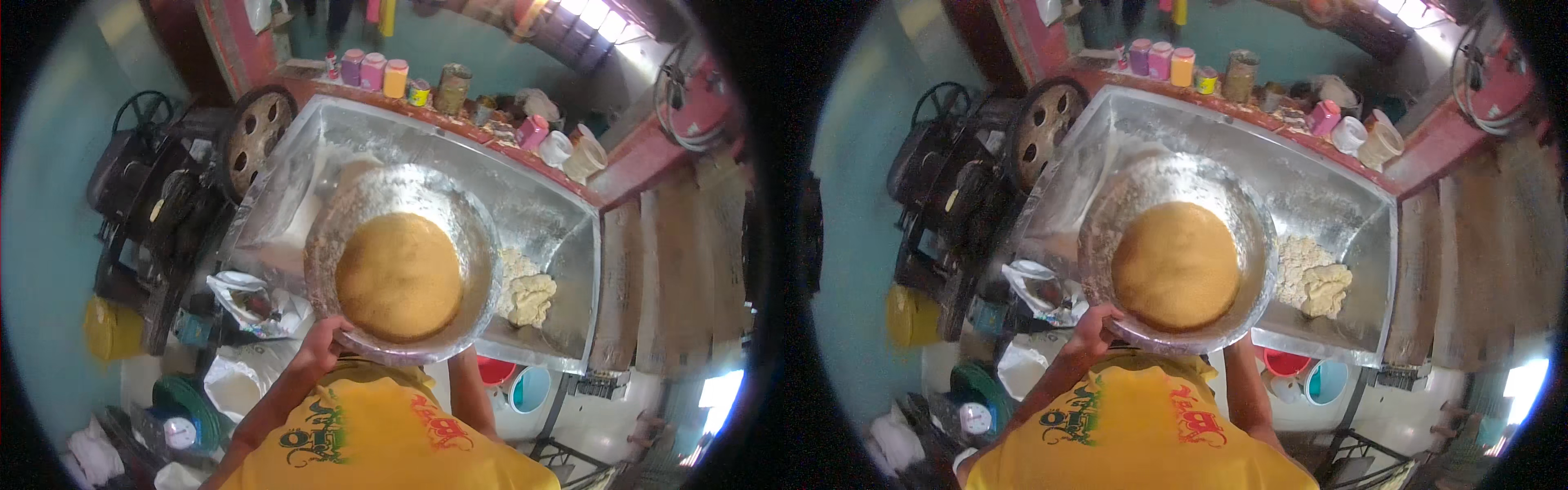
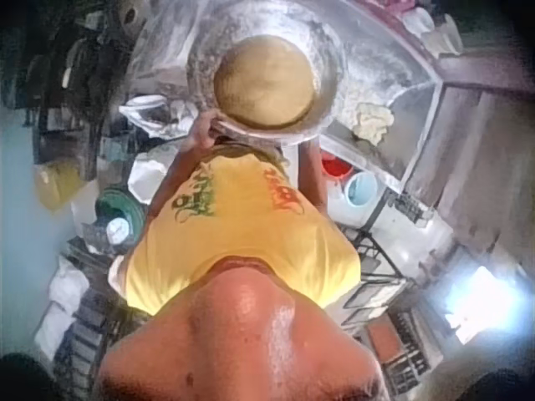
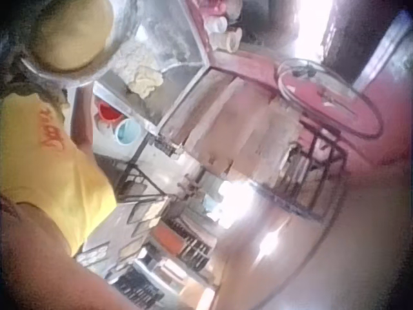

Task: Measuring and mixing dry and wet ingredients into a large bin for dough production.

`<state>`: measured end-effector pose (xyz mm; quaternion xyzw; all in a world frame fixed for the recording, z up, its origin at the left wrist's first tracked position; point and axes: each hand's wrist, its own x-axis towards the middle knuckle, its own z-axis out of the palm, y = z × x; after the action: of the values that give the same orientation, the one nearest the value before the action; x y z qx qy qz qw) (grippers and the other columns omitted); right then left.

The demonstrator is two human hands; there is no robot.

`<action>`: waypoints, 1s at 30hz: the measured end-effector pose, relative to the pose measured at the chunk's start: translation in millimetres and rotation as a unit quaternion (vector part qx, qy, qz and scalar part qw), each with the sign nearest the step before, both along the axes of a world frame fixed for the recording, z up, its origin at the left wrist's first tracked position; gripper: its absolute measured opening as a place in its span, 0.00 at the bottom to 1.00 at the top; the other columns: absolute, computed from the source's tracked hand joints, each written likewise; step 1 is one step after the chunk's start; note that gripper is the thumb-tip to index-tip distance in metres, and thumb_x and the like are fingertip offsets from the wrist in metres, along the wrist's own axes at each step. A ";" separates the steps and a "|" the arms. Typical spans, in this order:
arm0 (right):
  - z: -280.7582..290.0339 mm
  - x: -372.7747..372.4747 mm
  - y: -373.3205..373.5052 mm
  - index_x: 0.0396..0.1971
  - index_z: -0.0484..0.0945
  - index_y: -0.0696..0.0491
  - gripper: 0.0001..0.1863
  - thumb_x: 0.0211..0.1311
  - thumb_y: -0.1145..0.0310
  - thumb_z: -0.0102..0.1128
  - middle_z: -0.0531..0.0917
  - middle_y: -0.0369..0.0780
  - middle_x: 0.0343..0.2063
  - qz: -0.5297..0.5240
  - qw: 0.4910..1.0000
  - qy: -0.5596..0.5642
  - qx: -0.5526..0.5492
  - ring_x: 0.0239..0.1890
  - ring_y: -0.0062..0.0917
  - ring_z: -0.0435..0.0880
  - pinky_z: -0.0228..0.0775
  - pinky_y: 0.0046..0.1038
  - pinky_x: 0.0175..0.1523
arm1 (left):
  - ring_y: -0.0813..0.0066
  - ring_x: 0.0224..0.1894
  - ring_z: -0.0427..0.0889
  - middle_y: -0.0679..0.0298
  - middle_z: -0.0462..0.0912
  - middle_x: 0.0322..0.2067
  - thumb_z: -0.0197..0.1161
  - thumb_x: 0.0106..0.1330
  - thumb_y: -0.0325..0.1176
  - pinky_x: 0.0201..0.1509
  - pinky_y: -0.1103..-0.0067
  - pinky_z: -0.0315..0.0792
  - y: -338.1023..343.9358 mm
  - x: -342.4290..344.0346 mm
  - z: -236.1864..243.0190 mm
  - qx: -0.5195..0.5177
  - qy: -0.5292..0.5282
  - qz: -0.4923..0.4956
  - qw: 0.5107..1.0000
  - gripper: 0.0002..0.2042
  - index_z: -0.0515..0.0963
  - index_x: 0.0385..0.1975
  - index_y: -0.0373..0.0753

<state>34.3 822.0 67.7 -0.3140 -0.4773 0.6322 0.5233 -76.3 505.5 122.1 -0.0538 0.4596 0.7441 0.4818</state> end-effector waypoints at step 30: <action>134.9 -94.3 -101.1 0.52 0.73 0.53 0.27 0.72 0.48 0.35 0.76 0.45 0.54 0.174 0.902 0.043 0.393 0.58 0.41 0.73 0.46 0.55 0.70 | 0.75 0.41 0.79 0.61 0.77 0.36 0.64 0.54 0.11 0.45 0.69 0.78 -86.9 -38.8 42.6 0.158 0.042 0.091 0.982 0.24 0.68 0.47 0.43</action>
<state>-60.0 720.9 202.6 0.0325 -0.7114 0.4871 0.5056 -115.1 418.7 164.7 0.0132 0.3492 0.8498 0.3946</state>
